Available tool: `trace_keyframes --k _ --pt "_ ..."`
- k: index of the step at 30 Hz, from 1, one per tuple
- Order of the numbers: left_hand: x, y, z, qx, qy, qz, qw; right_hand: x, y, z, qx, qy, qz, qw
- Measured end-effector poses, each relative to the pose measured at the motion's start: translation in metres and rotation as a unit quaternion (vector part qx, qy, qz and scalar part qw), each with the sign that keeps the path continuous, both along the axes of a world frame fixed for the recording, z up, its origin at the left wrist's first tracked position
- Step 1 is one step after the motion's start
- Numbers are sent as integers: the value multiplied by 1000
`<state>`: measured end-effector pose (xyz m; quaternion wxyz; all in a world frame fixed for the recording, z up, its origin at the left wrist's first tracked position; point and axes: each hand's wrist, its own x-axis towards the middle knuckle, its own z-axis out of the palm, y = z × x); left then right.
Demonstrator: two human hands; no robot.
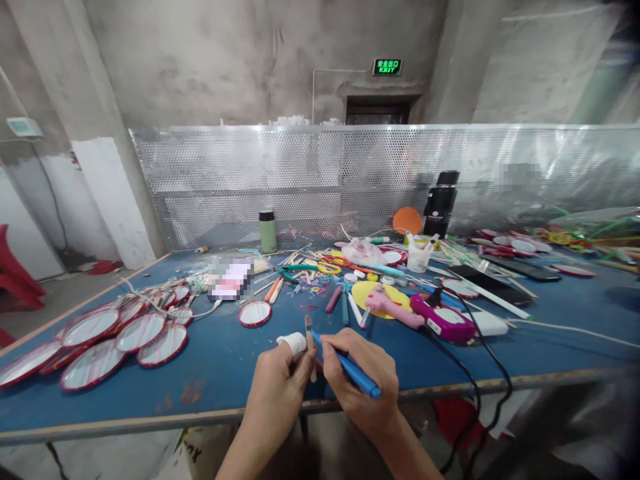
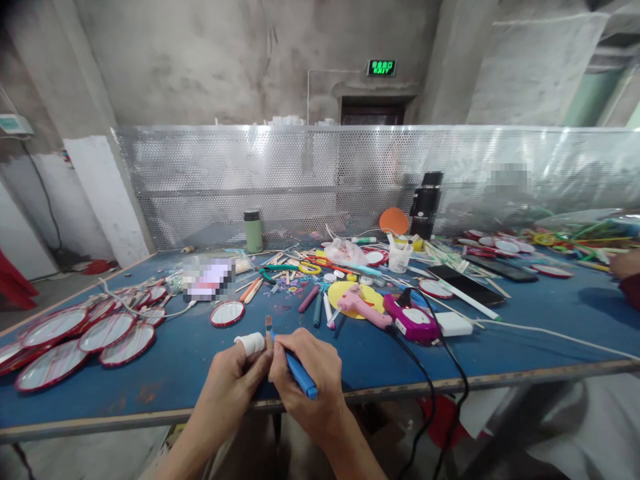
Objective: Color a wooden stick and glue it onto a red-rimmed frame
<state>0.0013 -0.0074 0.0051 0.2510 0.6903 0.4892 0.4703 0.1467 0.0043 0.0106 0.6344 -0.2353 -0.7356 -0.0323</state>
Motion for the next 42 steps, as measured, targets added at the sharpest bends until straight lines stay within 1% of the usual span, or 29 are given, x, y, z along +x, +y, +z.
trace_keyframes --k 4,14,19,24,34,42 --pt "-1 0 0 -1 4 6 1000 1 0 -1 5 -4 -9 1000" --pt "-1 1 -1 2 2 5 1000 0 0 1 -4 -9 14 1000" --pt "-1 0 -1 2 7 5 1000 0 0 -1 4 0 -7 1000" --pt "-1 1 -2 3 6 9 1000 0 0 -1 -9 2 1 1000" --pt "0 2 -1 2 13 15 1000 0 1 -1 -6 7 -8 1000" --pt "-1 1 -1 4 10 22 1000 0 -3 1 -1 11 -10 1000"
